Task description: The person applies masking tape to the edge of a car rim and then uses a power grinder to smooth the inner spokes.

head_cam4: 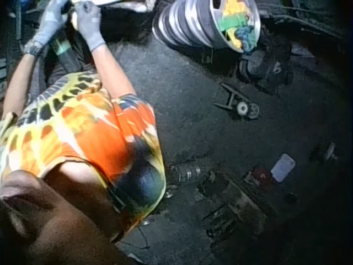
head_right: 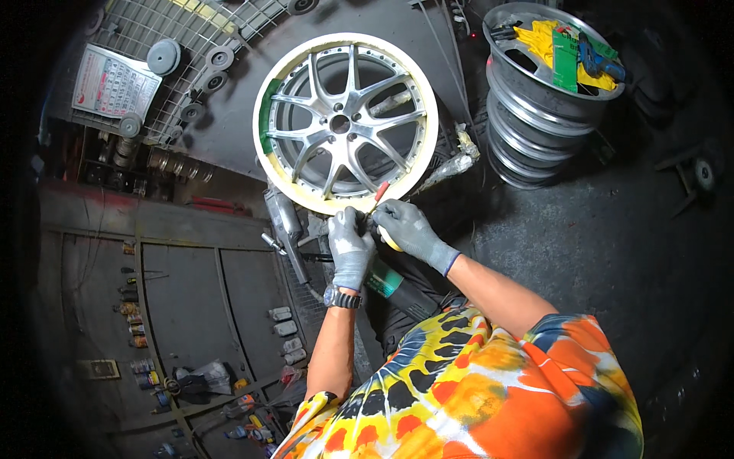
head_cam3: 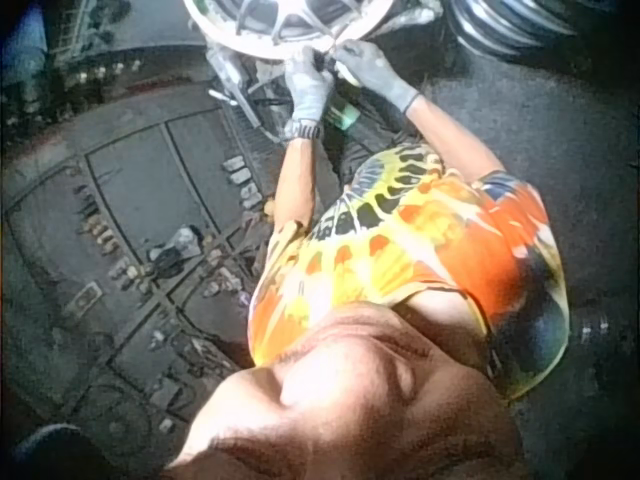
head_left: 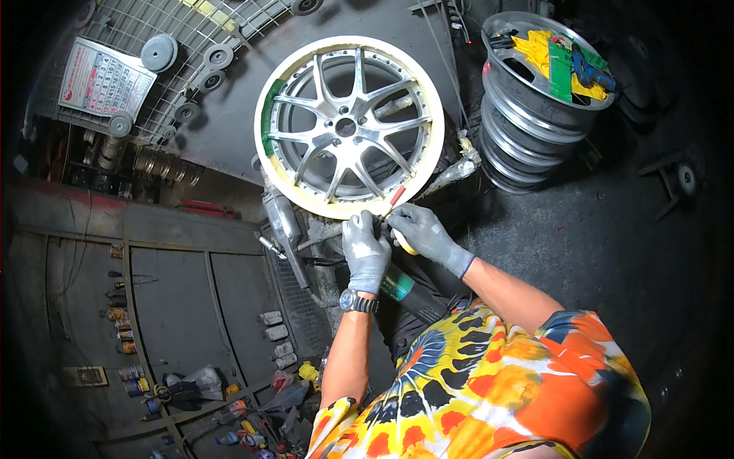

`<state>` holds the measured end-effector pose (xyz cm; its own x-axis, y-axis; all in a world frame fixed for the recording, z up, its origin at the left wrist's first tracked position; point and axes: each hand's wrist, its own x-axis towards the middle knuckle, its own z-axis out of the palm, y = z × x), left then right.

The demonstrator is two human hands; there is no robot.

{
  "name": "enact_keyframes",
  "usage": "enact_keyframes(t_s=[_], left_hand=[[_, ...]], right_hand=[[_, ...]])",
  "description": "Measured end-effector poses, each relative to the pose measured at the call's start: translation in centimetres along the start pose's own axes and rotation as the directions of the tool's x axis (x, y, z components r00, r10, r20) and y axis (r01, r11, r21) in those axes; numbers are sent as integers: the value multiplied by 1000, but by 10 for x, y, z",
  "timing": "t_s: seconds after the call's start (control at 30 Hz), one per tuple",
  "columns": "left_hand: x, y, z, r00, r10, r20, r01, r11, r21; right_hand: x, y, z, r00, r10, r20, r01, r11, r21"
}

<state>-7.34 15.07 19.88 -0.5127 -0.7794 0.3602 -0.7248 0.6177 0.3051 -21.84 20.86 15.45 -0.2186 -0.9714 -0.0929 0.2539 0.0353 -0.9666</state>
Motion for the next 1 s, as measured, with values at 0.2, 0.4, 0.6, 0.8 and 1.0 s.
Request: enact_keyframes(t_s=[0.2, 0.4, 0.6, 0.8, 1.0], left_hand=[[0, -11, -3, 994, 53, 98, -40, 990, -134], [2, -15, -4, 982, -18, 188, 65, 967, -247], [1, 3, 8, 995, 63, -80, -63, 998, 4], [7, -9, -4, 964, 107, 242, -66, 983, -170], [4, -19, -7, 947, 13, 322, 99, 939, -330]], right_hand=[[0, 1, -1, 1000, 15, -11, -15, 1000, 7], [-12, -8, -6, 1000, 1, -5, -1, 1000, -20], [-9, -15, -11, 997, 72, 30, -75, 991, 113], [-4, -19, -16, 996, 48, 74, -57, 991, 125], [-5, -21, 10, 991, -2, -134, 8, 999, 47]])
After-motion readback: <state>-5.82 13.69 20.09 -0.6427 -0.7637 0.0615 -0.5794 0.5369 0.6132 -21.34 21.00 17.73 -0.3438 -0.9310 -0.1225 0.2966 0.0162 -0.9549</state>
